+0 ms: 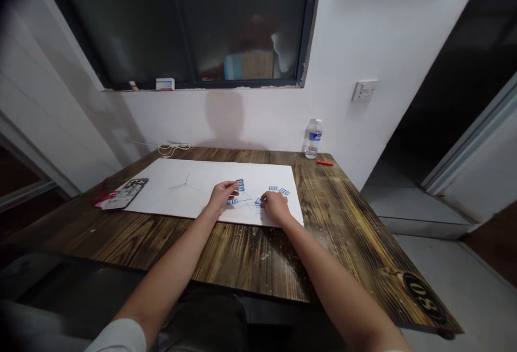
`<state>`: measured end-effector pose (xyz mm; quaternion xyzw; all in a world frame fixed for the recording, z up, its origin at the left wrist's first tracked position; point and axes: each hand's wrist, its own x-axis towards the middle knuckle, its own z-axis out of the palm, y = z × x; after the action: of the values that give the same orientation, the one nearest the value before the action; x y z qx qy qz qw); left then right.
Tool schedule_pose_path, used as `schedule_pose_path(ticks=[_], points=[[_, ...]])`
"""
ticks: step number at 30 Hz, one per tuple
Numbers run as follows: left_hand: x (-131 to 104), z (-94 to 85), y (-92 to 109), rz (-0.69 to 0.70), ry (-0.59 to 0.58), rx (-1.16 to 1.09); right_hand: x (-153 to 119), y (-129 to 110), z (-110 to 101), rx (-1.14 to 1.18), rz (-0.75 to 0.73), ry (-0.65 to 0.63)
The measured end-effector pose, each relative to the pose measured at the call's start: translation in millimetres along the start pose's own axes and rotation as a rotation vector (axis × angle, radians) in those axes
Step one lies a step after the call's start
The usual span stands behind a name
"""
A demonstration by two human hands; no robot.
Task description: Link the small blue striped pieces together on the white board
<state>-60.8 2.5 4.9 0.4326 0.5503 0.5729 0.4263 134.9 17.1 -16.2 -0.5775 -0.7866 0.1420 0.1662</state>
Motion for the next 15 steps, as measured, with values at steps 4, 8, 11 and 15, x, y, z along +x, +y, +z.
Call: schedule_pose_path(ticks=[4, 8, 11, 15], points=[[0, -0.1, 0, 0.003, -0.007, 0.005, -3, 0, -1, -0.026, 0.009, 0.035], [-1, -0.8, 1, 0.01, -0.001, 0.003, -4, 5, -1, -0.068, 0.037, 0.093], [-1, -1.5, 2, 0.011, 0.001, 0.002, -4, 10, -1, -0.065, 0.068, 0.074], [-2, -1.3, 3, 0.016, -0.005, 0.004, -4, 15, -2, -0.053, 0.068, 0.047]])
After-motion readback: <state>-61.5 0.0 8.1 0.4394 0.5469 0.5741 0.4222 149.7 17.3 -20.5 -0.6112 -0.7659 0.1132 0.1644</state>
